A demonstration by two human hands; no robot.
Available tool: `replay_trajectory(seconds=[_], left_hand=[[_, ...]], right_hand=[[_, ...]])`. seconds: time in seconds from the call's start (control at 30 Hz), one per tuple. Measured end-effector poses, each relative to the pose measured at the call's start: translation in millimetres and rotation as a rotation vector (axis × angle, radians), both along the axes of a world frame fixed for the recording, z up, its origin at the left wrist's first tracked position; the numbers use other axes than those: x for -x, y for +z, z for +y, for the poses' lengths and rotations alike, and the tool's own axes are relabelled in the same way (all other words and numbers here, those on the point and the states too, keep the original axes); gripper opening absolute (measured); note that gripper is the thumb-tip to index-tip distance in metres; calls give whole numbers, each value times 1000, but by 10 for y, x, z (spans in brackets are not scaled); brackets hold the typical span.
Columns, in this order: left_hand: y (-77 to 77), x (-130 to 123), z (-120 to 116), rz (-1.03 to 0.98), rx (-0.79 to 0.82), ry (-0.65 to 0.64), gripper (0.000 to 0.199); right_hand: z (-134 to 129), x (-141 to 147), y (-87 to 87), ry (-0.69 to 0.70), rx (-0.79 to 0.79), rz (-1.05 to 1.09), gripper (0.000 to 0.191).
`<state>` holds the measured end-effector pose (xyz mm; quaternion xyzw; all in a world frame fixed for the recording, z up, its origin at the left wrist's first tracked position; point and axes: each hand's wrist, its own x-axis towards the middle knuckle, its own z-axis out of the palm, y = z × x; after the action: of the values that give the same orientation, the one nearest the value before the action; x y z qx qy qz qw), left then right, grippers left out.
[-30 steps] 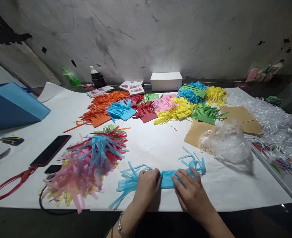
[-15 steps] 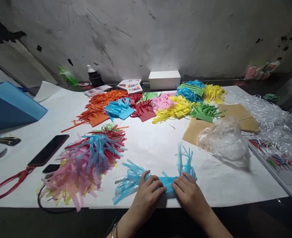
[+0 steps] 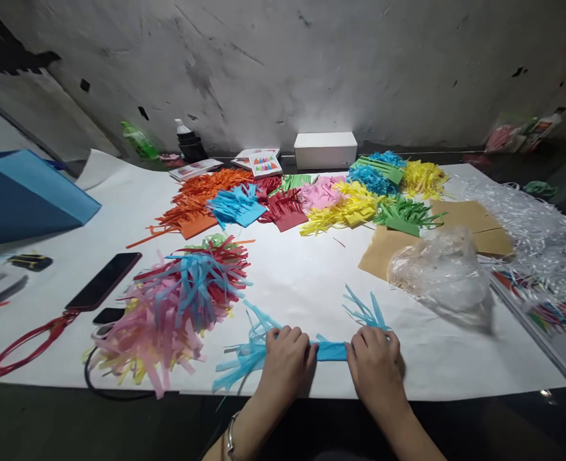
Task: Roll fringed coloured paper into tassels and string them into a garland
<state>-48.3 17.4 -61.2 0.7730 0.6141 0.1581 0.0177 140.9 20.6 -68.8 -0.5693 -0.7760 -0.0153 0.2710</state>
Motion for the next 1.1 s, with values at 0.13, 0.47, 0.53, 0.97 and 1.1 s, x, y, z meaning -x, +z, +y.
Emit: replay_trajectory(seconds=[0.13,0.47,0.53,0.97,1.1], left_hand=[[-4,8,32,-36,-8,-9,10],[-12,108,-74,-241,-229,-324,19],[-12,117,-87,-255,-252,-335,20],[31,191,-134,-251,-307,-366,24],[-27,151,-109,-241,-278,-377,25]], right_hand=[[-32,-10,-34,187,-69,30,13],[-50,-1,-47,375,-93,91,15],[-55,33,-46,395,-119,68,16],[59,-1136,10,-130,-77,-210,45],[-95,-950,286,0,-186,-104,45]])
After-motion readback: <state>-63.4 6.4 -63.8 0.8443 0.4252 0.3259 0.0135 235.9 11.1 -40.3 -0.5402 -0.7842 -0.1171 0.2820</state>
